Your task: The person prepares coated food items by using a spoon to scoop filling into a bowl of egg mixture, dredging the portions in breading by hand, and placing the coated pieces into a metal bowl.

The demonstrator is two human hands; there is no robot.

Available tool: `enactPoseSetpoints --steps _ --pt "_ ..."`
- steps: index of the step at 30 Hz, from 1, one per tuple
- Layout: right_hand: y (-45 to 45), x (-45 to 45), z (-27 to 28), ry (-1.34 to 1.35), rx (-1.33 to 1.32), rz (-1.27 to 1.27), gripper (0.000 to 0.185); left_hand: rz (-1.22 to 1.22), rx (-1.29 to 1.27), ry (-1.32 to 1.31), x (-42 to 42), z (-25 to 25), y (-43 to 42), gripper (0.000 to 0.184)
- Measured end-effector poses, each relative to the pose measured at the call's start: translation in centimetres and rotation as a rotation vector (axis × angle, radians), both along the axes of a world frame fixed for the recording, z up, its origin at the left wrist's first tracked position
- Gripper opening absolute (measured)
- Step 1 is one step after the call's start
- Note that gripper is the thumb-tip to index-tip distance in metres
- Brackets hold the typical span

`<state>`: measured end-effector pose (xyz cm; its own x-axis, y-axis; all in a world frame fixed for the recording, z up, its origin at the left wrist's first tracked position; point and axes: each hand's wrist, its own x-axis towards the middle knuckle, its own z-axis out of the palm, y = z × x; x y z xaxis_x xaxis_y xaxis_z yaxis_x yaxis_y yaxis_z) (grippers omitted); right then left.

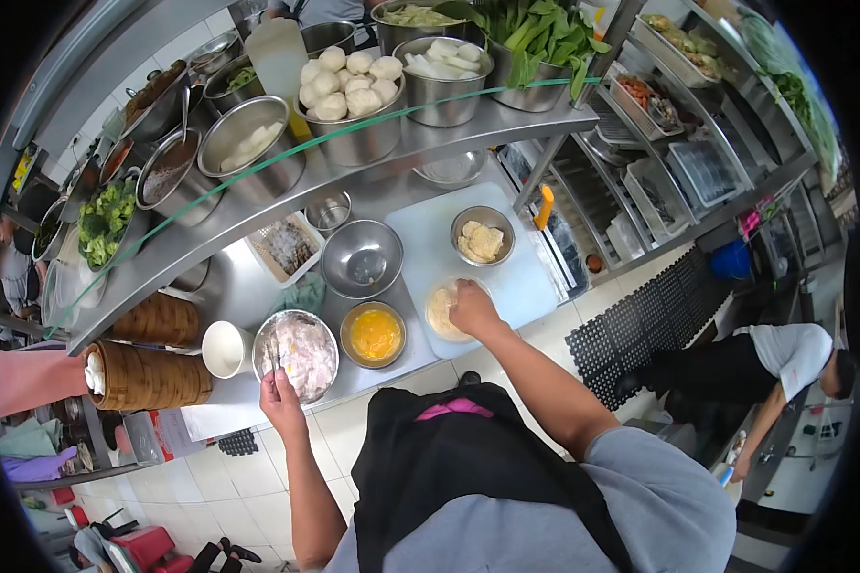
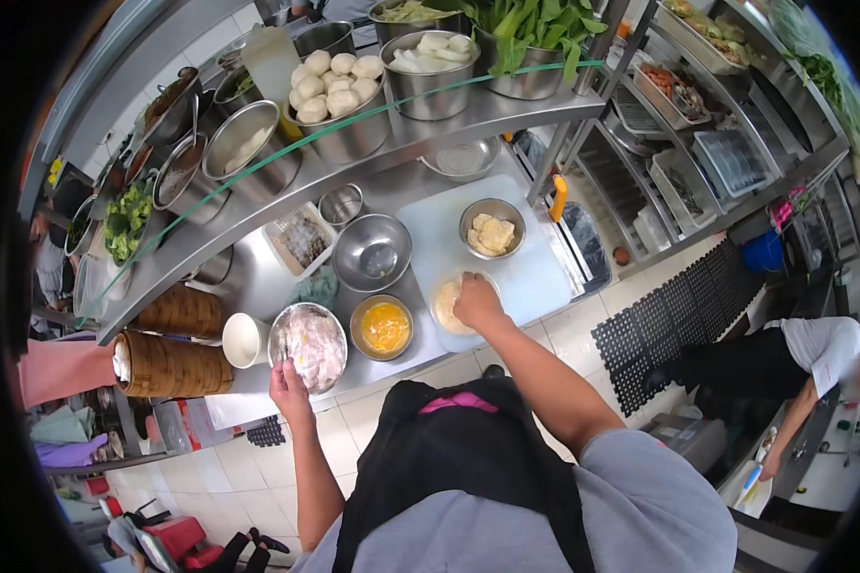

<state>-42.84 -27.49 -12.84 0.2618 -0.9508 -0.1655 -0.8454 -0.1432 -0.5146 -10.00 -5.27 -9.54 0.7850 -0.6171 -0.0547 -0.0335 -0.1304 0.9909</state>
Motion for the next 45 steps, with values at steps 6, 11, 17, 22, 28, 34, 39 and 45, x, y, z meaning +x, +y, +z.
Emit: enactPoseSetpoints --steps 6,11,17,22,28,34,39,45 --pt "-0.2 1.0 -3.1 0.140 0.117 -0.034 0.042 -0.040 0.029 0.017 -0.2 0.0 0.1 0.023" --pt "-0.4 -0.3 -0.6 0.065 0.051 0.212 0.032 -0.047 -0.010 0.017 -0.1 0.2 0.1 0.024" --pt "-0.6 -2.1 1.2 -0.201 0.095 0.300 0.033 -0.038 0.039 -0.070 0.0 -0.6 0.7 0.024" --pt "-0.6 -2.6 1.2 -0.402 0.106 0.246 0.036 -0.049 0.024 -0.016 -0.5 -0.2 1.0 0.023" --pt "-2.4 -3.4 0.0 -0.676 0.150 0.222 0.028 -0.032 0.048 -0.019 -0.7 -0.4 0.9 0.022" --pt "-8.6 -5.6 2.9 -1.169 0.577 -0.215 0.019 -0.008 0.028 -0.090 -1.5 -0.5 0.9 0.021" --pt "-14.1 -6.8 2.4 -1.098 0.672 -0.411 0.026 0.004 0.045 -0.117 -1.6 -0.7 1.2 0.021" --pt "-16.1 -9.0 -0.3 -0.517 0.121 -0.330 0.027 0.046 0.076 -0.171 -1.7 0.0 2.2 0.021"
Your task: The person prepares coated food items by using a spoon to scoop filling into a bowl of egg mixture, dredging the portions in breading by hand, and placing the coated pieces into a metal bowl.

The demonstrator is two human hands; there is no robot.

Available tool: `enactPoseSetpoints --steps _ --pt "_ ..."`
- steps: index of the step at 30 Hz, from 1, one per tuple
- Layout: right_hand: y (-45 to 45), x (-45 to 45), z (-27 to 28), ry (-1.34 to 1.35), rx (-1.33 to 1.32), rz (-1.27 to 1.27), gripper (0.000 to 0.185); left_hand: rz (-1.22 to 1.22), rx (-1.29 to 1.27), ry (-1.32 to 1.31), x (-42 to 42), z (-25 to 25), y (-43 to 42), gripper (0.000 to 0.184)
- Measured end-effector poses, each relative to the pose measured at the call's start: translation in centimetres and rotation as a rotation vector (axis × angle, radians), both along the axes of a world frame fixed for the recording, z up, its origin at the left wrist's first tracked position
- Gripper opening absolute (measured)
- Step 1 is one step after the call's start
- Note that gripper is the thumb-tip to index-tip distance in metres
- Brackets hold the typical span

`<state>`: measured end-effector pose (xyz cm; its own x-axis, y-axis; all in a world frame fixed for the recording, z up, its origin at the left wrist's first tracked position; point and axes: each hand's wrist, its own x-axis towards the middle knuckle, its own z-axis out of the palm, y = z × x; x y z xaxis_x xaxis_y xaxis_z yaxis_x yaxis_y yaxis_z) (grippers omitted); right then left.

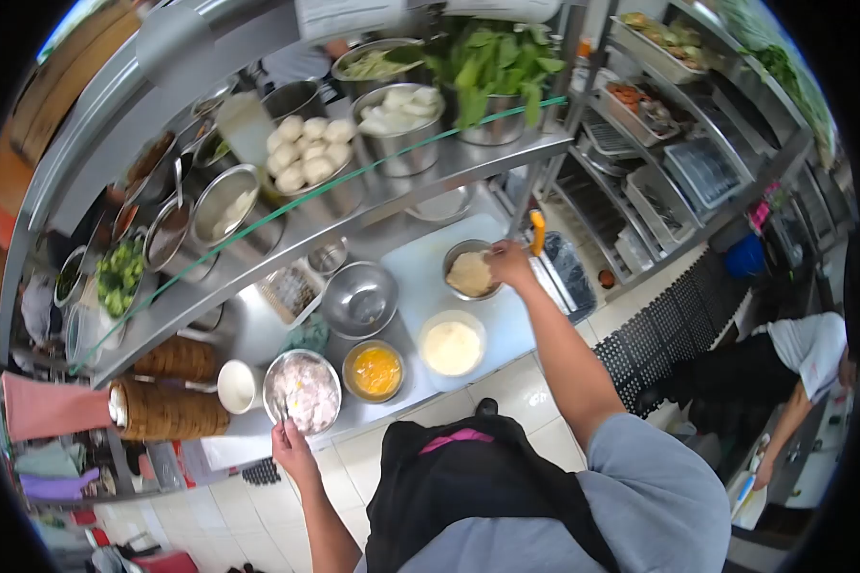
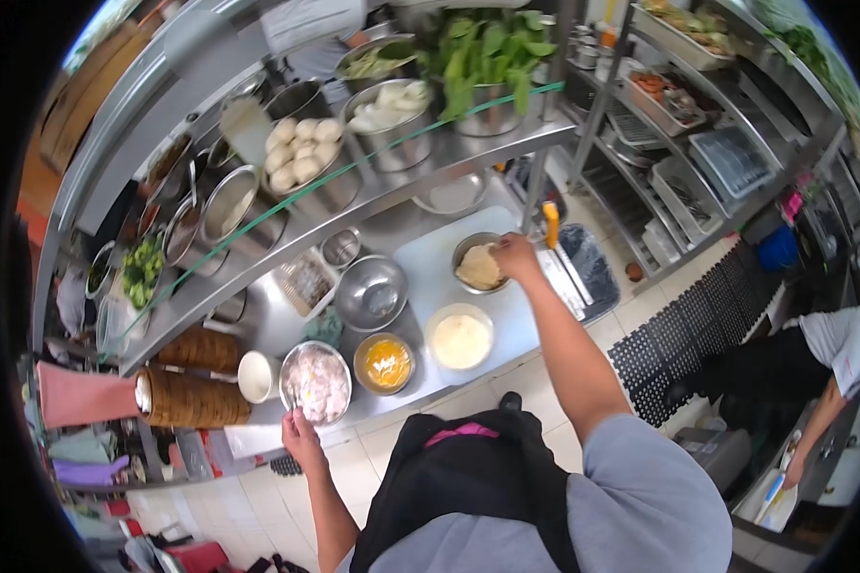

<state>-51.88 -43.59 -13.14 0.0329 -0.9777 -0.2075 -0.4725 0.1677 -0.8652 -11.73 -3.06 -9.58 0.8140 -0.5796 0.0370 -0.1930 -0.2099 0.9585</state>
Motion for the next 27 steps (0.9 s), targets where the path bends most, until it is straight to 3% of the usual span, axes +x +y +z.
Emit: enactPoseSetpoints --steps 2,6,10,16,19,21,27 --pt "2.8 0.6 3.1 -0.323 0.097 -0.044 0.027 0.044 0.065 -0.058 1.5 -0.7 1.2 0.024" --pt "8.0 1.7 4.9 -0.380 0.151 0.242 0.027 0.054 0.132 -0.125 3.9 1.4 1.9 0.028" --pt "12.7 3.8 4.9 -0.401 0.316 0.276 0.023 0.061 0.360 -0.271 4.2 6.0 1.3 0.032" --pt "15.5 3.9 2.5 -0.484 0.401 0.292 0.015 -0.079 0.656 -0.443 4.8 6.1 1.4 0.035" --pt "16.0 3.9 2.8 -0.318 0.290 0.324 0.009 -0.170 0.765 -0.616 5.5 5.4 0.2 0.033" --pt "16.2 4.1 3.5 0.097 -0.060 0.446 0.012 -0.197 0.792 -0.704 5.5 4.7 -1.5 0.033" --pt "16.7 5.3 3.8 0.167 -0.265 0.436 0.020 -0.224 0.851 -0.942 3.7 3.8 -5.9 0.033"
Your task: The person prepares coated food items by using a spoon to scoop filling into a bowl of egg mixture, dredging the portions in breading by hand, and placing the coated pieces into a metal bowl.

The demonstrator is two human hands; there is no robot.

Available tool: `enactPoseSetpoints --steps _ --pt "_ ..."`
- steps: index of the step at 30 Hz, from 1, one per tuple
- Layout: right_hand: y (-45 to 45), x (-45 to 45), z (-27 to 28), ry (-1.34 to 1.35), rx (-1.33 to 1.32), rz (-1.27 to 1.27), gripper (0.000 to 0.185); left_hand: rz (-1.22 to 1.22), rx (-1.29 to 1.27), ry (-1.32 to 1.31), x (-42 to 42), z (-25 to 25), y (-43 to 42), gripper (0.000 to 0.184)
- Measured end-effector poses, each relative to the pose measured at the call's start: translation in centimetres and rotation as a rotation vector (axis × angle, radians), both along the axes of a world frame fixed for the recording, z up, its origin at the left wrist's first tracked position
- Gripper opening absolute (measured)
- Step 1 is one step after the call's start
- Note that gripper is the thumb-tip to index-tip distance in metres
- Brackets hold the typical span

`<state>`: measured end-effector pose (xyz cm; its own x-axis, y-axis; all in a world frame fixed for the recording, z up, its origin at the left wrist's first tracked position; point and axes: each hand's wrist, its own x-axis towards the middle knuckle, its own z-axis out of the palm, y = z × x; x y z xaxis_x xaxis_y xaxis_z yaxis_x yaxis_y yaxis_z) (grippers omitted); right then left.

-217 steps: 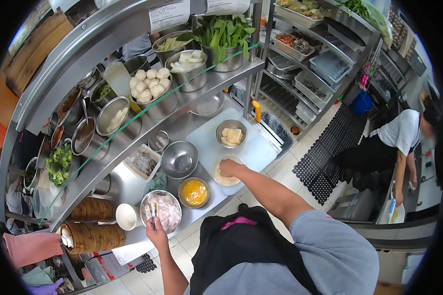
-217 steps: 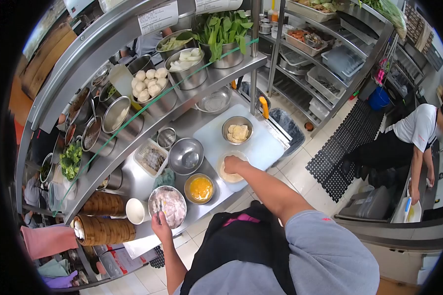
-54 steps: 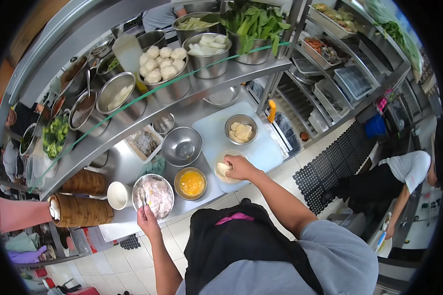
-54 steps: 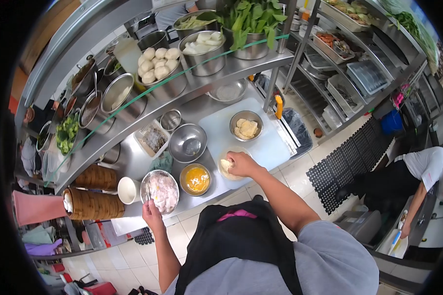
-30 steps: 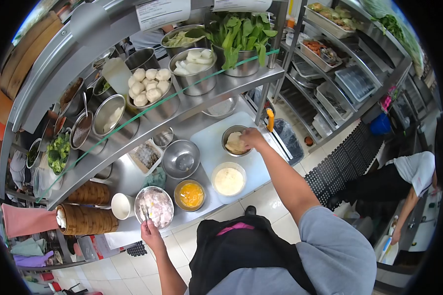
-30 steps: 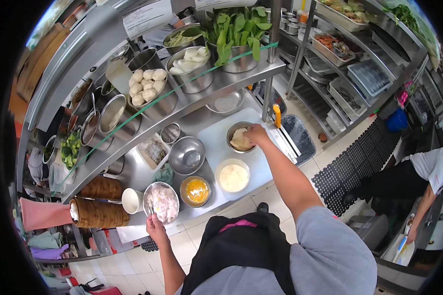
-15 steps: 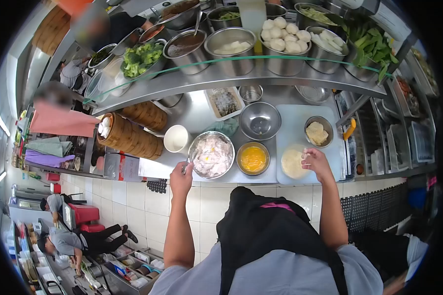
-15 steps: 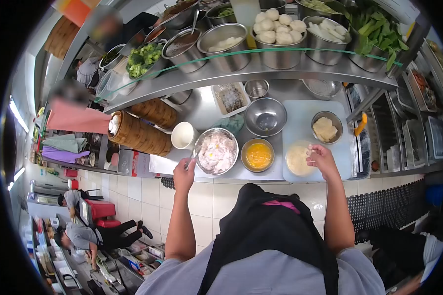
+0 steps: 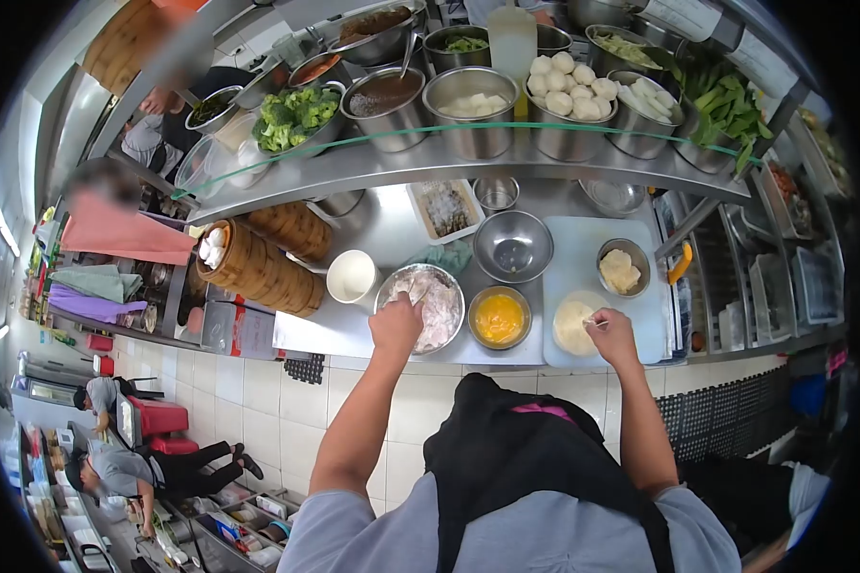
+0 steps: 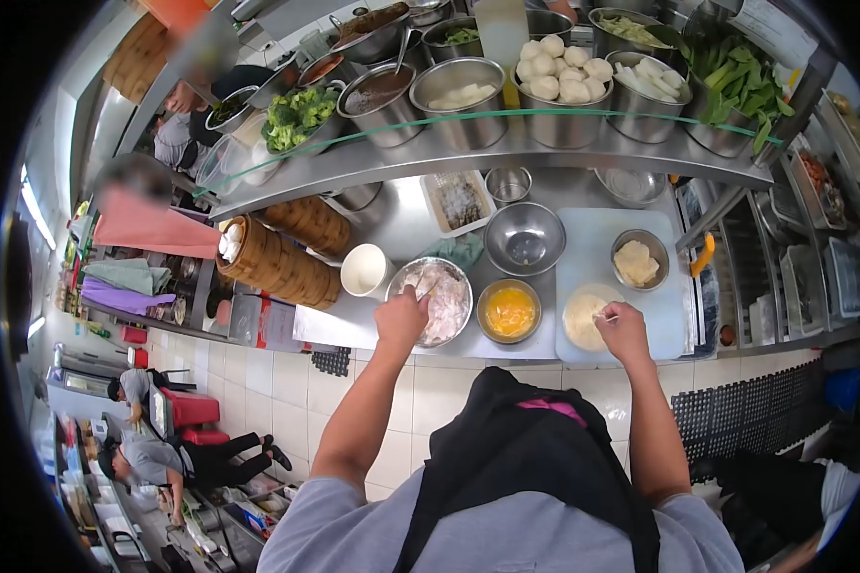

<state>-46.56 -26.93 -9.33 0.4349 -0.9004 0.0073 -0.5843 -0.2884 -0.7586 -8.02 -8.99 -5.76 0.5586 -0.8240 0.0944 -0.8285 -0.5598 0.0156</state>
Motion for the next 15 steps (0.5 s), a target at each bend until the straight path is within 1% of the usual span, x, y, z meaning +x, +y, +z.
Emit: enactPoseSetpoints --steps 3,6,8,9,10,12,13,14,15 --pt "0.4 0.2 0.5 -0.027 0.045 -0.044 0.019 0.012 0.037 -0.009 0.8 -1.7 -0.7 0.035" --pt "0.7 -0.5 1.1 -0.026 0.065 -0.047 0.020 0.021 0.037 0.021 2.9 -2.3 -0.4 0.035" --pt "0.8 -1.4 0.6 -0.035 0.079 -0.061 0.020 0.023 -0.139 0.158 4.6 -1.9 0.0 0.034" --pt "0.8 -1.9 0.4 -0.040 0.088 -0.061 0.020 0.071 -0.214 0.321 5.7 -1.7 0.1 0.032" --pt "0.8 -2.3 0.3 -0.042 0.088 -0.066 0.020 0.067 -0.214 0.320 6.6 -1.3 0.4 0.032" --pt "0.9 -3.0 0.3 -0.074 0.122 -0.088 0.021 0.086 -0.246 0.507 7.9 -0.5 0.8 0.031" --pt "0.8 -3.3 0.3 -0.077 0.122 -0.090 0.021 0.059 -0.284 0.555 8.3 -0.2 1.0 0.029" --pt "0.6 -3.6 0.2 -0.093 0.171 -0.100 0.021 0.055 -0.283 0.552 8.6 0.1 1.3 0.029" --pt "0.6 -3.8 0.4 -0.109 0.220 -0.111 0.021 0.047 -0.310 0.604 8.6 0.7 1.3 0.028"
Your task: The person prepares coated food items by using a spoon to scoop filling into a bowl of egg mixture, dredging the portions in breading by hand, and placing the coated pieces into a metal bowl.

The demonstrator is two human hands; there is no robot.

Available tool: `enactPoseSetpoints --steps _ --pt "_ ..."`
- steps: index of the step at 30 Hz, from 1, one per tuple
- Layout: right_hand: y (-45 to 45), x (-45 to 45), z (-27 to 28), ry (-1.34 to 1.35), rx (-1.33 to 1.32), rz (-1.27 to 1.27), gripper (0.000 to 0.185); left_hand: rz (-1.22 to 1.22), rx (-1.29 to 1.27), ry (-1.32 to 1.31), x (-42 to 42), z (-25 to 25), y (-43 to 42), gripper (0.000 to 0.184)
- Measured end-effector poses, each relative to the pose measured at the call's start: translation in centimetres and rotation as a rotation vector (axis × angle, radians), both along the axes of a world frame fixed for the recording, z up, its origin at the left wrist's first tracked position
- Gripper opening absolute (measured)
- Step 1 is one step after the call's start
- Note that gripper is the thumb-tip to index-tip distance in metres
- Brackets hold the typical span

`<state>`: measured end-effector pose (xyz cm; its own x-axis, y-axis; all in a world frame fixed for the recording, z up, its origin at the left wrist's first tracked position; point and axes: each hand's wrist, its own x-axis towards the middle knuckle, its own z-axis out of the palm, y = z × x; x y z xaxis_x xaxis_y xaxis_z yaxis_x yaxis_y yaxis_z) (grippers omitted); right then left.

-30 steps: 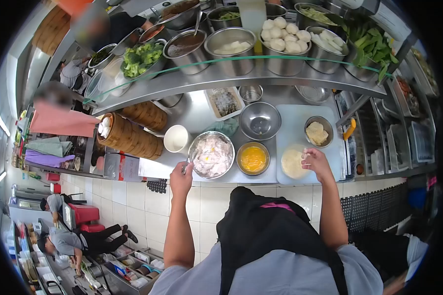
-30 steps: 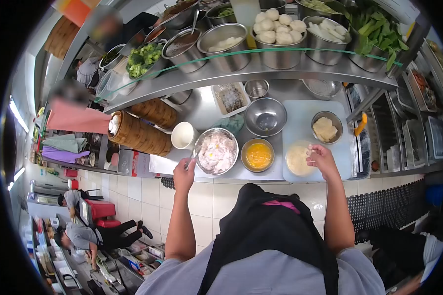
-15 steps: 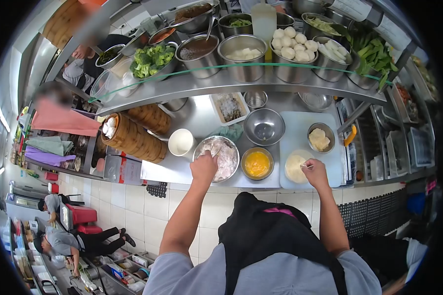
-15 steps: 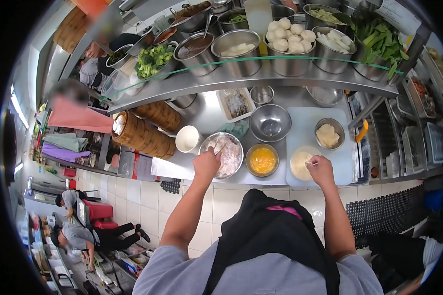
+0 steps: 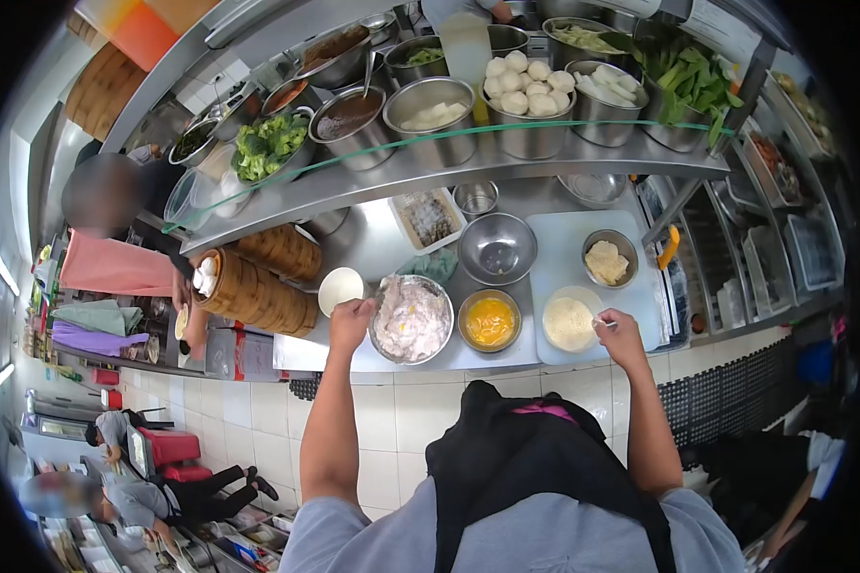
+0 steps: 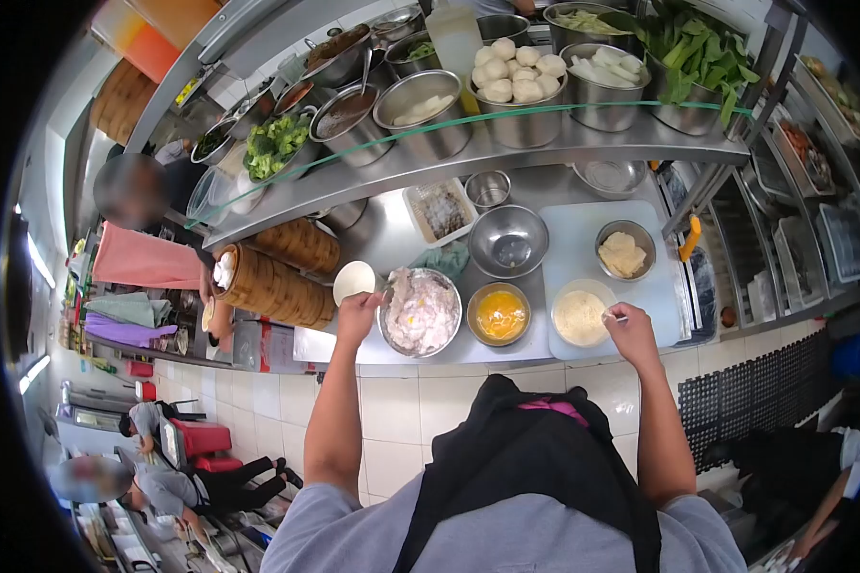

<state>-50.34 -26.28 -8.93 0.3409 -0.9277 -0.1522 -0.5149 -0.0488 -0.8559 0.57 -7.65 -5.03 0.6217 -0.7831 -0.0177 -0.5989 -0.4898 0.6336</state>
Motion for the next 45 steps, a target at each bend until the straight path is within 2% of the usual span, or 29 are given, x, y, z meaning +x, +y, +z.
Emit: enactPoseSetpoints --steps 6,11,13,16,17,19,20,22,26,32,41,45 --pt "-0.5 -0.3 -0.3 -0.174 0.081 -0.027 0.021 -0.040 0.000 0.051 -3.5 5.2 -1.0 0.027" --pt "-0.6 -0.1 -0.2 -0.252 0.129 -0.024 0.021 -0.116 -0.072 0.107 -7.0 7.3 -2.5 0.028" --pt "-0.6 0.1 0.2 -0.270 0.118 -0.020 0.021 -0.171 -0.164 0.114 -8.5 6.0 -3.0 0.026" --pt "-0.7 -0.2 0.5 -0.257 0.105 -0.007 0.021 -0.260 -0.066 -0.226 -12.8 4.8 -3.7 0.023" --pt "-0.6 -0.4 0.4 -0.255 0.105 -0.018 0.021 -0.298 -0.034 -0.418 -14.4 3.4 -3.9 0.028" --pt "-0.4 -0.5 0.3 -0.256 0.106 -0.034 0.021 -0.377 0.103 -0.520 -17.6 1.0 -4.0 0.030" --pt "-0.2 -0.6 0.3 -0.254 0.105 -0.042 0.021 -0.385 0.102 -0.517 -18.6 -1.0 -3.9 0.030" --pt "0.0 -0.7 0.3 -0.220 0.146 -0.044 0.021 -0.470 0.311 -0.548 -20.1 -5.3 -3.9 0.030" --pt "0.6 -1.4 0.4 -0.209 0.151 -0.055 0.022 -0.444 0.340 -0.525 -22.1 -7.4 -4.6 0.030" --pt "1.0 -2.2 -0.1 -0.207 0.157 -0.062 0.024 -0.440 0.457 -0.452 -21.6 -6.4 -6.3 0.030" --pt "1.2 -2.6 -0.3 -0.201 0.152 -0.059 0.027 -0.537 0.486 -0.441 -20.6 -7.2 -7.1 0.034" --pt "1.3 -2.3 0.0 -0.187 0.145 -0.059 0.026 -0.535 0.556 -0.434 -20.5 -5.2 -7.7 0.031"
